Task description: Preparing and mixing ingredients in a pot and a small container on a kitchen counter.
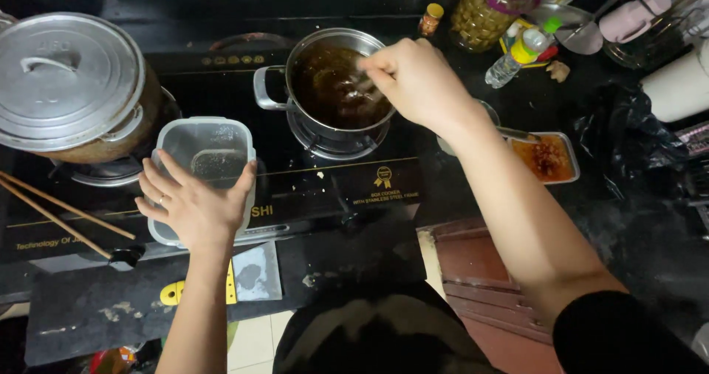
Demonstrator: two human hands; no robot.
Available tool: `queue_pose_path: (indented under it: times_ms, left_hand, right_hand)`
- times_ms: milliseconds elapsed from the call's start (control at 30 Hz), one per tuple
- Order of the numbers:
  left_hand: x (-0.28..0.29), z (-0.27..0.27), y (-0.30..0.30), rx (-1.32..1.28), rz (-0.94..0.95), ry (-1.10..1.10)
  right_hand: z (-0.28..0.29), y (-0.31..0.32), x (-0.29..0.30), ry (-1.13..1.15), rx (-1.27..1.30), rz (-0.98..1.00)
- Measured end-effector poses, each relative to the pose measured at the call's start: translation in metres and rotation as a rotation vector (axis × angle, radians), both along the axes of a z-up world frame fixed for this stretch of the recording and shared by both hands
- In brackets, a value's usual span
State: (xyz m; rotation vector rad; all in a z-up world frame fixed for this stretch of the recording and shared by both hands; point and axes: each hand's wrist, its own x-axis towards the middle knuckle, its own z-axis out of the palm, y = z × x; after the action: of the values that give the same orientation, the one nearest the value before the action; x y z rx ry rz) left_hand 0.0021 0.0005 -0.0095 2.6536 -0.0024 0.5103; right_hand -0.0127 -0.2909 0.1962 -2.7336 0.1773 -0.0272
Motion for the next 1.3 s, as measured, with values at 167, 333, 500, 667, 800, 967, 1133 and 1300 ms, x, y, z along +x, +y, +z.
queue_pose_path:
  times_ms: [167, 333, 500, 667, 800, 967, 1133, 1300]
  left_hand:
    - [-0.001, 0.003, -0.001, 0.007, 0.000, 0.007]
    - [0.001, 0.003, 0.000, 0.001, 0.000, 0.013]
    - [0.001, -0.001, 0.001, 0.017, -0.006, 0.018]
    - [0.000, 0.006, 0.000, -0.001, 0.004, 0.035]
    - [0.001, 0.007, -0.001, 0.008, 0.009, 0.065]
    - [0.008, 0.000, 0.008, 0.054, -0.009, 0.158]
    - [0.017, -0.001, 0.021, 0.019, -0.031, 0.275]
    - [-0.038, 0.062, -0.014, -0.128, -0.346, -0.207]
  right_hand:
    - [-0.027, -0.018, 0.007, -0.166, 0.255, 0.271]
    - [-0.014, -0.009, 0.006, -0.059, 0.071, 0.094]
    - [-0.060, -0.024, 0.015, -0.315, 0.224, 0.310]
    - [-0.086, -0.012, -0.011, -0.111, 0.180, 0.112]
    - [-0.148, -0.025, -0.038, -0.383, 0.237, 0.283]
    - [-0.148, -0.027, -0.059, -0.434, 0.202, 0.282]
    - [-0.146, -0.053, -0.084, -0.432, 0.173, 0.245]
    - [-0.207, -0.157, -0.113, -0.440, -0.002, -0.345]
